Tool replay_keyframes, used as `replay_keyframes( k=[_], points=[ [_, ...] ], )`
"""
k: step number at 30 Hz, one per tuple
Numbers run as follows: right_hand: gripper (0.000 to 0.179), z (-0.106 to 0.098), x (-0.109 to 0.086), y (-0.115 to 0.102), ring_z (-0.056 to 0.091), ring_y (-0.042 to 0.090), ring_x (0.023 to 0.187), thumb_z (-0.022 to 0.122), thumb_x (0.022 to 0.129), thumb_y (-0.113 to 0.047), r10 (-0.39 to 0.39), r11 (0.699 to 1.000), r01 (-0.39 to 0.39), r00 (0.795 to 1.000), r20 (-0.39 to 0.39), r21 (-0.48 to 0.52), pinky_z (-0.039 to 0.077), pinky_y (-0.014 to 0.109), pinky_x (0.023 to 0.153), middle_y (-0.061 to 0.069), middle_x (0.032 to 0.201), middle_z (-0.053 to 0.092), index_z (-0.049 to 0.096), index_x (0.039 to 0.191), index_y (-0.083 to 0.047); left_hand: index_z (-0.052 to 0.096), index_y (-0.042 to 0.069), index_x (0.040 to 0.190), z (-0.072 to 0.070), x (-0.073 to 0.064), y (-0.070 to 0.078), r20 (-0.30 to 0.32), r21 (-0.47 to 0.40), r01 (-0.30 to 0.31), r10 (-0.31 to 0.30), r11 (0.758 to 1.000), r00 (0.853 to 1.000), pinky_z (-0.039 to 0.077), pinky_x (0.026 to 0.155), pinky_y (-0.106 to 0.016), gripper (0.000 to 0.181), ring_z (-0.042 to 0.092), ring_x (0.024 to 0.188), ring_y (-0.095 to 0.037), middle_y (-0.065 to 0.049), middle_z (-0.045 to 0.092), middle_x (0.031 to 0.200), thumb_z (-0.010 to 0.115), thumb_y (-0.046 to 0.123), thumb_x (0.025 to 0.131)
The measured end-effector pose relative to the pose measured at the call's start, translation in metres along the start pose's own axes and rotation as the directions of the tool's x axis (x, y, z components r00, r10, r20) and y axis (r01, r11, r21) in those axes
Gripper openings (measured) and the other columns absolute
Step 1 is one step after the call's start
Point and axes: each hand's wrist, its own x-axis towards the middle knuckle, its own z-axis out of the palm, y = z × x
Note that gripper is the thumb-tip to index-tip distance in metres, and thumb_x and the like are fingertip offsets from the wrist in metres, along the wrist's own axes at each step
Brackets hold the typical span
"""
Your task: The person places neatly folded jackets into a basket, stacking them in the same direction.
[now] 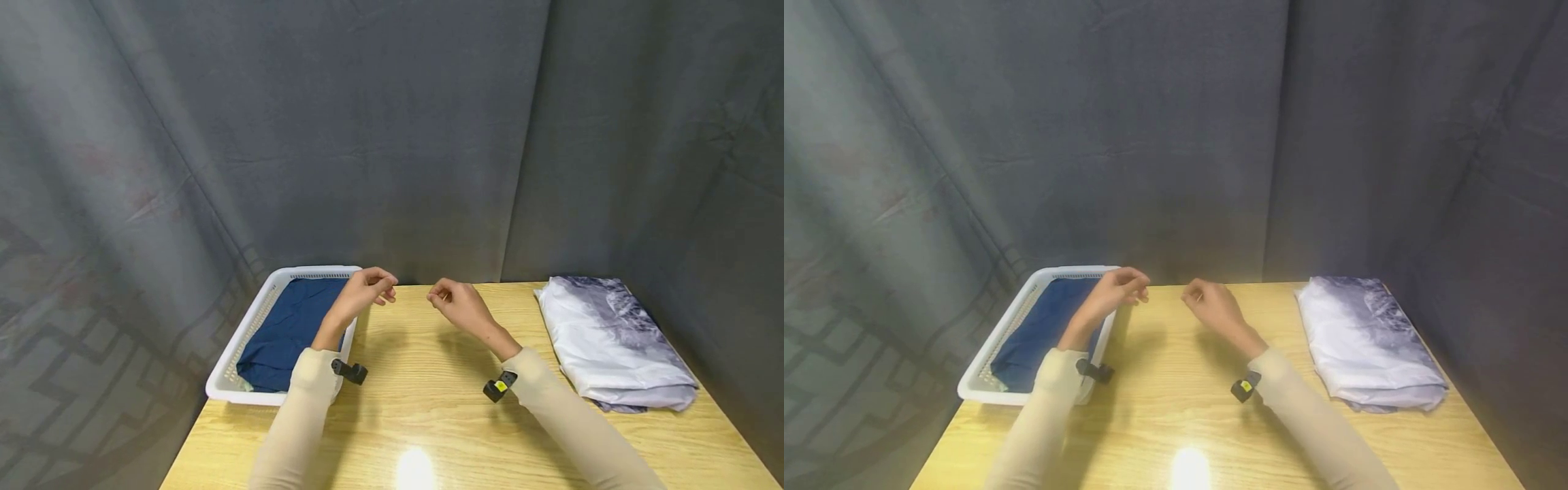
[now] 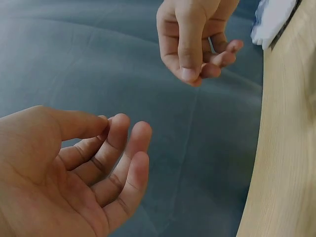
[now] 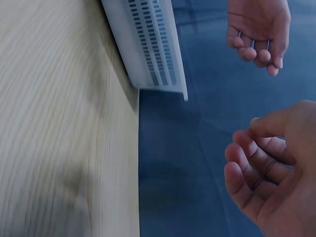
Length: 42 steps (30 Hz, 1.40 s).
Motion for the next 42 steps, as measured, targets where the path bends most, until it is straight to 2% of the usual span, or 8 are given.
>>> replay_keyframes(
  k=[6, 8, 14, 18, 24, 33, 38, 42],
  points=[
    [0.016, -0.018, -0.008, 0.015, 0.065, 0.014, 0.073, 0.068, 0.106, -0.019, 0.026, 1.000, -0.026, 1.000, -0.011, 0.015, 0.050, 0.029, 0.064, 0.006, 0.090, 0.076, 0.076, 0.105, -0.006, 0.074, 0.001, 0.117, 0.022, 0.006, 0.007, 0.030, -0.015, -0.044, 0.044, 0.999, 0.999, 0.063, 0.077, -0.035, 0.022, 0.076, 0.086, -0.020, -0.018, 0.076, 0.098, 0.060, 0.017, 0.110],
    [0.015, -0.023, -0.010, 0.020, 0.066, 0.015, 0.074, 0.068, 0.106, -0.019, 0.035, 0.999, -0.035, 0.999, -0.016, 0.018, 0.050, 0.028, 0.063, 0.006, 0.090, 0.076, 0.076, 0.105, -0.006, 0.073, 0.000, 0.117, 0.029, 0.008, 0.008, 0.040, -0.031, -0.057, 0.058, 0.998, 0.998, 0.064, 0.079, -0.039, 0.021, 0.076, 0.086, -0.020, -0.022, 0.076, 0.100, 0.061, 0.016, 0.109],
    [0.013, -0.038, -0.017, 0.036, 0.066, 0.012, 0.072, 0.068, 0.106, -0.018, 0.068, 0.998, -0.067, 0.997, -0.039, 0.018, 0.050, 0.026, 0.061, 0.007, 0.088, 0.075, 0.075, 0.104, -0.008, 0.072, -0.004, 0.119, 0.050, 0.016, 0.009, 0.071, -0.064, -0.065, 0.070, 0.996, 0.995, 0.064, 0.079, -0.041, 0.024, 0.075, 0.083, -0.017, -0.019, 0.076, 0.099, 0.064, 0.016, 0.107],
    [0.012, -0.046, -0.021, 0.044, 0.065, 0.011, 0.071, 0.068, 0.106, -0.018, 0.079, 0.997, -0.079, 0.995, -0.058, 0.006, 0.050, 0.026, 0.061, 0.009, 0.088, 0.076, 0.075, 0.103, -0.008, 0.072, -0.002, 0.117, 0.061, 0.019, 0.012, 0.096, -0.104, -0.060, 0.070, 0.993, 0.993, 0.063, 0.076, -0.034, 0.024, 0.075, 0.083, -0.016, -0.016, 0.076, 0.098, 0.065, 0.018, 0.107],
    [0.012, -0.058, -0.027, 0.052, 0.065, 0.012, 0.069, 0.068, 0.105, -0.016, 0.088, 0.996, -0.090, 0.992, -0.090, -0.016, 0.049, 0.026, 0.059, 0.012, 0.086, 0.075, 0.075, 0.102, -0.006, 0.072, 0.001, 0.116, 0.080, 0.024, 0.016, 0.122, -0.145, -0.031, 0.048, 0.989, 0.991, 0.064, 0.079, -0.038, 0.022, 0.075, 0.083, -0.018, -0.015, 0.075, 0.097, 0.062, 0.019, 0.109],
    [0.014, -0.075, -0.037, 0.070, 0.068, 0.013, 0.072, 0.065, 0.105, -0.014, 0.142, 0.989, -0.146, 0.985, -0.100, -0.035, 0.051, 0.025, 0.060, 0.015, 0.091, 0.076, 0.074, 0.107, -0.004, 0.072, -0.001, 0.121, 0.111, 0.026, 0.008, 0.166, -0.181, 0.012, 0.019, 0.983, 0.986, 0.064, 0.086, -0.045, 0.026, 0.076, 0.085, -0.020, -0.015, 0.074, 0.099, 0.060, 0.020, 0.110],
    [0.016, -0.086, -0.043, 0.082, 0.073, 0.022, 0.073, 0.064, 0.106, -0.014, 0.155, 0.985, -0.163, 0.980, -0.120, -0.059, 0.051, 0.025, 0.059, 0.017, 0.093, 0.078, 0.074, 0.110, -0.002, 0.073, 0.000, 0.121, 0.127, 0.027, 0.009, 0.176, -0.197, 0.022, 0.013, 0.980, 0.984, 0.064, 0.082, -0.039, 0.025, 0.077, 0.086, -0.024, -0.017, 0.075, 0.098, 0.060, 0.018, 0.110],
    [0.019, -0.096, -0.049, 0.091, 0.074, 0.021, 0.074, 0.064, 0.107, -0.016, 0.167, 0.982, -0.177, 0.976, -0.141, -0.068, 0.051, 0.024, 0.060, 0.017, 0.096, 0.080, 0.074, 0.111, -0.001, 0.073, -0.002, 0.121, 0.138, 0.028, 0.010, 0.177, -0.213, 0.026, 0.013, 0.977, 0.984, 0.063, 0.076, -0.032, 0.025, 0.078, 0.087, -0.029, -0.018, 0.075, 0.097, 0.060, 0.017, 0.109]
  ],
)
